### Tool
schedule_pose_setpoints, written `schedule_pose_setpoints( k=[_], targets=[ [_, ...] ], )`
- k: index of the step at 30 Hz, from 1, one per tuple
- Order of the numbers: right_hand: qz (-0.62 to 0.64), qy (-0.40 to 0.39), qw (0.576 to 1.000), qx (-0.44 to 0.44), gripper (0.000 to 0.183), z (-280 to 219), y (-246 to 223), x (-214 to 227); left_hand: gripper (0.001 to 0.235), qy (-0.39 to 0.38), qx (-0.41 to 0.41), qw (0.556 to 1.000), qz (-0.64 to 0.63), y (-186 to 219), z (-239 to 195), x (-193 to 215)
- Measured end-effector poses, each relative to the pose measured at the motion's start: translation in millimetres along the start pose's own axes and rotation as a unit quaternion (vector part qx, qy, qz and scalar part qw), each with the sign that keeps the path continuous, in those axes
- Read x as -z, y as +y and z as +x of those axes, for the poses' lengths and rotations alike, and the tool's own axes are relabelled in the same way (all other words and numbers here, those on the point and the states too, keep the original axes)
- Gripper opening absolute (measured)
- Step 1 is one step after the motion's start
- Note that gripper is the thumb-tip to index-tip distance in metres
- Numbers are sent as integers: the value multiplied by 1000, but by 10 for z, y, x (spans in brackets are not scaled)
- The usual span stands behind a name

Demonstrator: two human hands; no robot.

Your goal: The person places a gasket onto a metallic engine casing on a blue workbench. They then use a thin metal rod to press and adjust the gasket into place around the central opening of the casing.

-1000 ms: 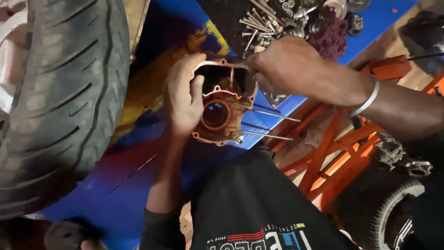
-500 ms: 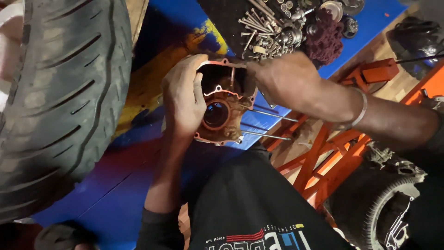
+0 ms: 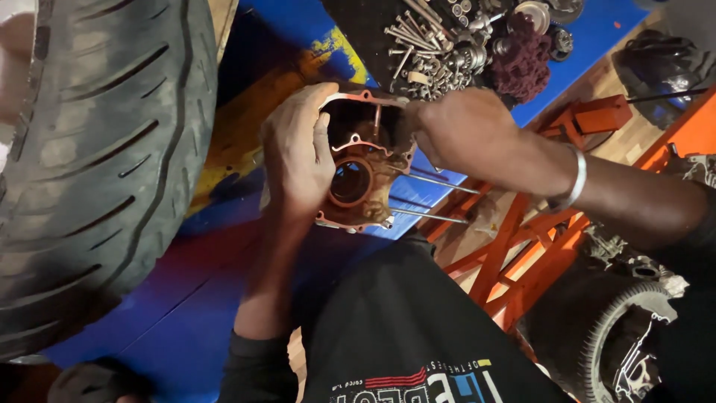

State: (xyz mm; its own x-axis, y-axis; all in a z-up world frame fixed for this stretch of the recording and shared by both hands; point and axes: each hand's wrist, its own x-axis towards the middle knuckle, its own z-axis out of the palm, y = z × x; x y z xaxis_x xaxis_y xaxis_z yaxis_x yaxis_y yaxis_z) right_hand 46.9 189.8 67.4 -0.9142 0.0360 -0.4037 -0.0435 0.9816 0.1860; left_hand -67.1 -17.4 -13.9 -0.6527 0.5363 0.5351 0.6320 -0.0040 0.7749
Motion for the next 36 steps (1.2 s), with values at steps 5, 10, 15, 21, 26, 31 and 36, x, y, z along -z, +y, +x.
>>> schedule_pose_setpoints(
  k=[5, 10, 15, 21, 26, 31, 36],
  targets=[
    [101, -32, 994, 14, 26, 35, 37, -35, 25, 1, -8, 1000, 8, -7, 4, -1],
    [33, -32, 999, 5, 29, 46, -22, -76, 26, 2, 0, 1000, 6, 7, -9, 8],
    [102, 3, 995, -1, 26, 54, 33, -89, 25, -1, 10, 1000, 10, 7, -1, 1],
    [46, -38, 998, -1, 22, 60, -18, -19, 26, 1, 6, 1000, 1, 4, -13, 5],
    [111, -41, 993, -28, 25, 48, -73, 110, 25, -2, 16, 1000, 9, 0, -14, -11],
    [68, -20, 997, 36, 24, 33, -1, 3, 26, 0, 14, 1000, 18, -27, -31, -21],
    [11, -27, 999, -19, 25, 16, -44, 36, 27, 3, 13, 1000, 4, -27, -17, -2]
  ],
)
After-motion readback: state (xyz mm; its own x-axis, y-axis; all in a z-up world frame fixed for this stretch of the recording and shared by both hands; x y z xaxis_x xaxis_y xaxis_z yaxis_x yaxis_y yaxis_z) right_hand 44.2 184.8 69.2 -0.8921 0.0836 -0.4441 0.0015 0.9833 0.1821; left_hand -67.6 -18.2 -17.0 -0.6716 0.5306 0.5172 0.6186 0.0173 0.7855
